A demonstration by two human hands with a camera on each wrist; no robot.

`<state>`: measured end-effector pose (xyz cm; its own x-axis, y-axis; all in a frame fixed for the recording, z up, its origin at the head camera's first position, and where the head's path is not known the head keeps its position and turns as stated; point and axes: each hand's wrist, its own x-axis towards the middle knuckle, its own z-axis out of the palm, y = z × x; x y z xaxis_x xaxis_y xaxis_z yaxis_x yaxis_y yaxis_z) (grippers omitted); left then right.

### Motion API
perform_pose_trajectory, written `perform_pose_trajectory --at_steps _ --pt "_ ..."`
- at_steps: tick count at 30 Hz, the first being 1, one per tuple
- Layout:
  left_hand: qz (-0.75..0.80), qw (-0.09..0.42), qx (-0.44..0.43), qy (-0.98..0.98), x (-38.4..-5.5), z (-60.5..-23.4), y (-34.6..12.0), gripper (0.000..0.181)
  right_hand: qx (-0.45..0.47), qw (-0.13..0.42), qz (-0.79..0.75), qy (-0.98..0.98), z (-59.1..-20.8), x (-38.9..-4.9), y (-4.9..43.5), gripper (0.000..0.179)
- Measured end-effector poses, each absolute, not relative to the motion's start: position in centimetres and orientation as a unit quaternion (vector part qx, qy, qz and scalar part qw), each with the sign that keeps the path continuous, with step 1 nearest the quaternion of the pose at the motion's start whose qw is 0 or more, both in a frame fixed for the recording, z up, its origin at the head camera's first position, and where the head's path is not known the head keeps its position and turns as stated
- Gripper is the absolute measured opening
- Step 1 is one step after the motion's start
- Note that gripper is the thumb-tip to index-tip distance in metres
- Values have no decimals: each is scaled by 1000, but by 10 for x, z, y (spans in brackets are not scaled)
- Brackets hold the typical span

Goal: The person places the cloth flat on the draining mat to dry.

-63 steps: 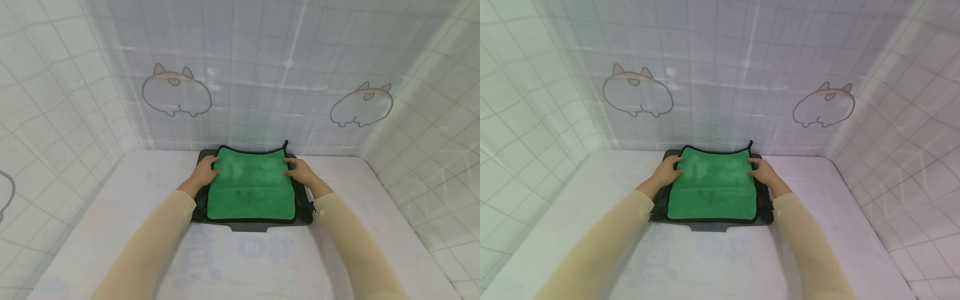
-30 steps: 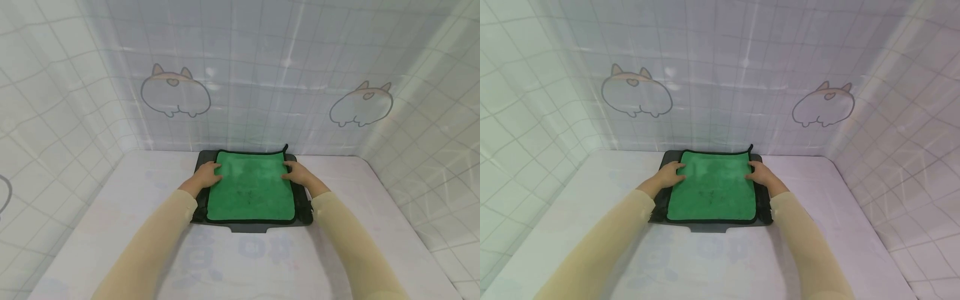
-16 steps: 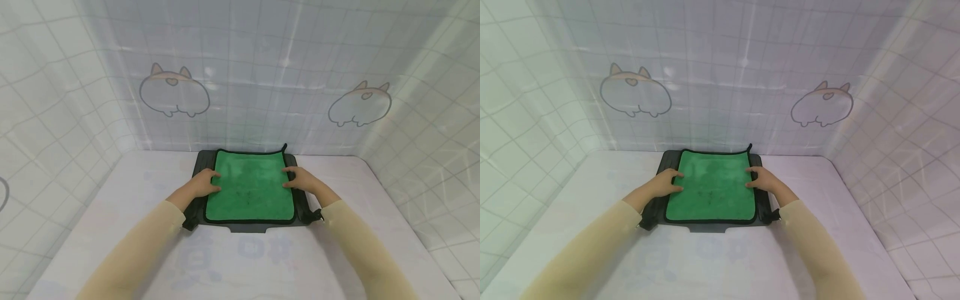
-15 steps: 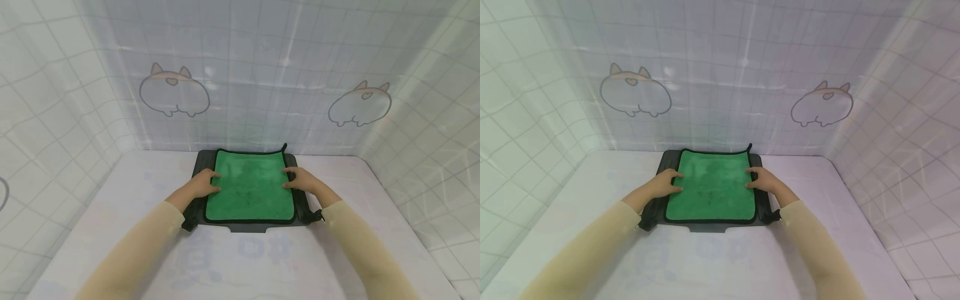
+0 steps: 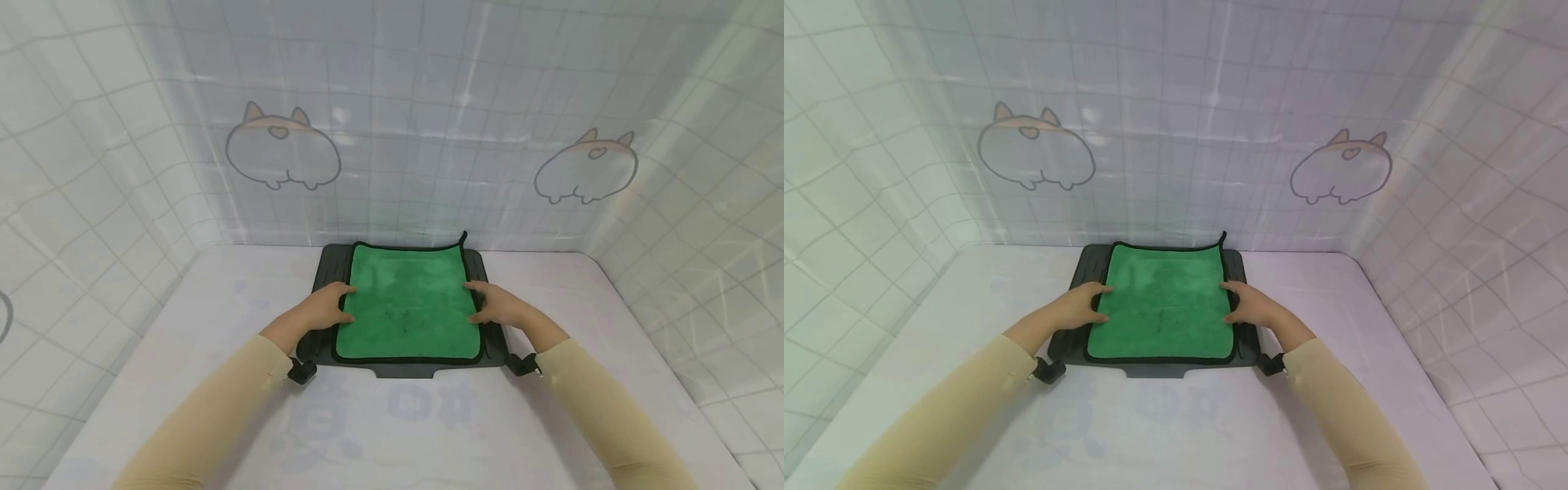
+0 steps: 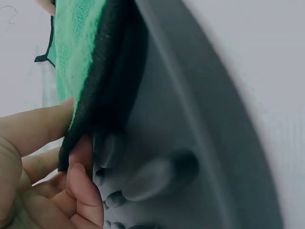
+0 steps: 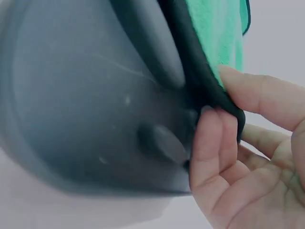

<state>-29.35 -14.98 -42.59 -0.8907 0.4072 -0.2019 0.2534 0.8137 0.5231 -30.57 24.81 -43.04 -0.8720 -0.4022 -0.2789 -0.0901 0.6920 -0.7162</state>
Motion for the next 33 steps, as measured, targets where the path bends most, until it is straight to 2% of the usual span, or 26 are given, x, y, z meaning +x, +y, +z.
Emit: perform_pose_trajectory --at_steps 8,13,20,25,29,33 --pt "257 173 169 936 -293 -425 -152 78 -156 216 -355 896 -431 -302 250 92" --pt "246 160 180 939 -287 -424 -153 76 -176 199 -299 916 -425 -297 249 79" --pt "208 96 188 955 -280 -420 -151 63 -217 114 -209 947 -412 -288 241 52" --pt "181 69 181 964 -276 -417 -141 58 -253 75 -203 943 -414 -283 226 48" --pt "160 88 211 960 -270 -418 -130 59 -291 86 -181 935 -422 -280 210 53" --pt "127 137 235 954 -265 -422 -125 68 -319 130 -151 927 -427 -275 200 61"
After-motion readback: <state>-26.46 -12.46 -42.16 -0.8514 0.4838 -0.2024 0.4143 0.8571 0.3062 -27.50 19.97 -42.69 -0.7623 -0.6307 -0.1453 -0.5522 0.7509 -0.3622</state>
